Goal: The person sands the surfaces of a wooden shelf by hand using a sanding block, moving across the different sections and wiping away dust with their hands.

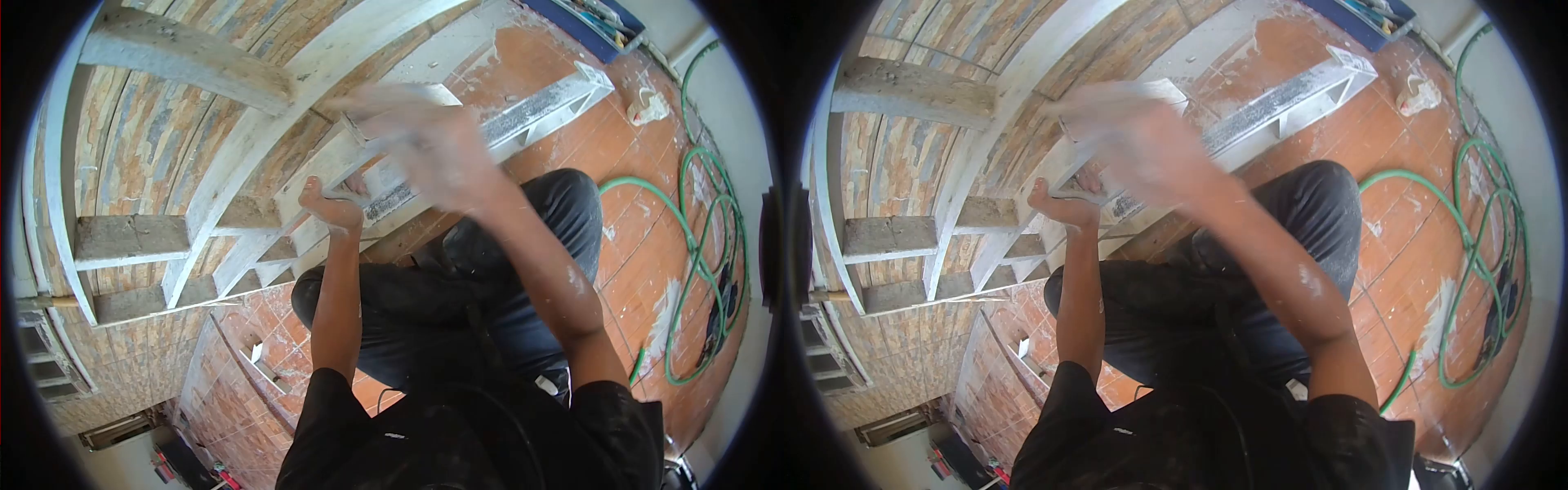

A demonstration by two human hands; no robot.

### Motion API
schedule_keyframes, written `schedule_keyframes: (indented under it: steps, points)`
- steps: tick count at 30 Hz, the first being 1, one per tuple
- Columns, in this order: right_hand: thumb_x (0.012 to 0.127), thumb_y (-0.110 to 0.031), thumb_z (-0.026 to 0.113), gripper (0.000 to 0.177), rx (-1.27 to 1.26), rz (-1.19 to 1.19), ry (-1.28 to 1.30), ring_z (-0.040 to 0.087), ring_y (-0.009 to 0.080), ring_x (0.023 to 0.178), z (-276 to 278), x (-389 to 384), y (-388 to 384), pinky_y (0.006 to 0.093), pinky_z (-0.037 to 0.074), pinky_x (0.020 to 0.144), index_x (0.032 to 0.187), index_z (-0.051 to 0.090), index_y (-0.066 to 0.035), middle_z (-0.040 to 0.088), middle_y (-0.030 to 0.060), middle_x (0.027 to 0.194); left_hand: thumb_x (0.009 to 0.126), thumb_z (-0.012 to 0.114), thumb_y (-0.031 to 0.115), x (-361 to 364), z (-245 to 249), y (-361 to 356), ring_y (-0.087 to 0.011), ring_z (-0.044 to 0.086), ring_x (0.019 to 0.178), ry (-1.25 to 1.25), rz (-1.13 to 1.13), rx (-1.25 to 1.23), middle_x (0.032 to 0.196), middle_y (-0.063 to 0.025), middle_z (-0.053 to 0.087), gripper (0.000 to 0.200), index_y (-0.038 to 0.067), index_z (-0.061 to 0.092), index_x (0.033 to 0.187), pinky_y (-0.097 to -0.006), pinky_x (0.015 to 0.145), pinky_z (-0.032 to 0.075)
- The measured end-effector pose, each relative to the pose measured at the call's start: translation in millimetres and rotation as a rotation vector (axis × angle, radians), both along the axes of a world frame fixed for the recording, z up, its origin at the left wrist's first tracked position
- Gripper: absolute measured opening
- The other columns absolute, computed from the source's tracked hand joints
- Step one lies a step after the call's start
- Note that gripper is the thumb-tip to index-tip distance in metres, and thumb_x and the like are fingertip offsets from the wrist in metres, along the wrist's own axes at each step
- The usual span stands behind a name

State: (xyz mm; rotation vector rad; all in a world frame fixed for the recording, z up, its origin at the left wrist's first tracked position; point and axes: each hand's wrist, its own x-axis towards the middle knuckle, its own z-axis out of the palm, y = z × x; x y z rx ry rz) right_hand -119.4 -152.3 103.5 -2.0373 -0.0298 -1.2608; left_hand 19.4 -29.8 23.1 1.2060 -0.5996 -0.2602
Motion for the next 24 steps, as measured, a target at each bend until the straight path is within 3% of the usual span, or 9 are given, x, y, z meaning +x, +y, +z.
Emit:
schedule_keyframes:
  steps: [3, 6, 8, 11, 13, 17, 19, 21, 24]
  points:
    - [0.083, -0.012, 0.058, 0.018, -0.026, 0.063, -0.105, 0.061, 0.0315, 0.107, 11, 11, 29, 0.0372, 0.047, 0.097, 0.095, 0.068, -0.004, 0.066, 0.0161, 0.108, 0.085, 0.035, 0.036, -1, -9, -10, -0.0232, 0.045, 0.042, 0.427, 0.414, -0.403, 0.05, -0.013, 0.046, 0.043, -0.001, 0.052, 0.071, -0.0316, 0.042, 0.038]
    - [0.086, -0.013, 0.057, 0.02, 0.082, 0.088, -0.049, 0.062, 0.0332, 0.105, -10, -11, 1, 0.038, 0.047, 0.096, 0.099, 0.068, -0.003, 0.066, 0.0165, 0.108, 0.084, 0.035, 0.042, -12, 14, 10, -0.0219, 0.043, 0.041, 0.041, -0.093, -0.052, 0.051, -0.0127, 0.047, 0.048, -0.001, 0.052, 0.073, -0.0309, 0.042, 0.037]
    - [0.088, -0.014, 0.056, 0.021, 0.22, -0.11, 0.011, 0.061, 0.0343, 0.105, -34, -23, -25, 0.0382, 0.047, 0.094, 0.102, 0.069, -0.003, 0.066, 0.0167, 0.108, 0.084, 0.034, 0.042, -12, 13, 5, -0.0222, 0.043, 0.041, 0.061, -0.047, -0.061, 0.051, -0.0128, 0.047, 0.048, -0.001, 0.052, 0.073, -0.0307, 0.042, 0.037]
    - [0.09, -0.014, 0.055, 0.022, 0.243, -0.126, 0.056, 0.061, 0.0348, 0.104, -23, -14, -17, 0.0391, 0.047, 0.094, 0.103, 0.069, -0.001, 0.066, 0.0171, 0.108, 0.085, 0.034, 0.042, -11, 15, 0, -0.0228, 0.043, 0.041, 0.05, -0.014, -0.083, 0.051, -0.0128, 0.047, 0.047, 0.0, 0.052, 0.073, -0.0306, 0.042, 0.037]
    - [0.085, -0.012, 0.059, 0.019, 0.01, -0.013, -0.019, 0.062, 0.0321, 0.103, 5, 6, 8, 0.0398, 0.048, 0.092, 0.098, 0.068, -0.002, 0.066, 0.0167, 0.107, 0.085, 0.034, 0.04, -12, 23, -2, -0.0231, 0.043, 0.041, 0.019, -0.024, -0.08, 0.051, -0.0127, 0.047, 0.046, 0.0, 0.053, 0.074, -0.0307, 0.043, 0.038]
    - [0.08, -0.009, 0.06, 0.017, -0.007, -0.031, -0.103, 0.062, 0.0295, 0.104, 19, 15, 36, 0.0391, 0.049, 0.09, 0.094, 0.067, -0.002, 0.066, 0.0151, 0.107, 0.086, 0.035, 0.041, -21, 39, -17, -0.0208, 0.043, 0.042, 0.757, 0.428, -0.458, 0.057, -0.0127, 0.05, 0.045, -0.001, 0.054, 0.085, -0.0302, 0.043, 0.039]
    - [0.08, -0.009, 0.06, 0.017, 0.098, -0.048, 0.011, 0.062, 0.0289, 0.107, -6, -3, 6, 0.0394, 0.05, 0.09, 0.093, 0.067, -0.001, 0.065, 0.0157, 0.109, 0.086, 0.035, 0.04, 1, 1, 12, -0.0197, 0.046, 0.044, 0.052, -0.195, -0.129, 0.058, -0.0129, 0.052, 0.043, 0.001, 0.055, 0.085, -0.0291, 0.043, 0.038]
    - [0.08, -0.005, 0.058, 0.021, 0.431, -0.087, 0.103, 0.059, 0.03, 0.112, -27, -16, -18, 0.0401, 0.049, 0.092, 0.098, 0.067, -0.002, 0.064, 0.0173, 0.114, 0.087, 0.035, 0.038, -16, 13, 2, -0.0195, 0.046, 0.044, 0.186, -0.03, -0.181, 0.057, -0.0109, 0.051, 0.042, 0.003, 0.056, 0.081, -0.029, 0.042, 0.037]
    - [0.082, -0.004, 0.056, 0.023, 0.233, -0.194, 0.178, 0.058, 0.0316, 0.114, -3, -7, -4, 0.0403, 0.047, 0.096, 0.103, 0.067, -0.001, 0.062, 0.0195, 0.117, 0.085, 0.037, 0.044, -19, 11, 9, -0.023, 0.044, 0.041, 0.087, 0.08, 0.002, 0.054, -0.0124, 0.049, 0.048, -0.001, 0.054, 0.084, -0.0331, 0.041, 0.038]
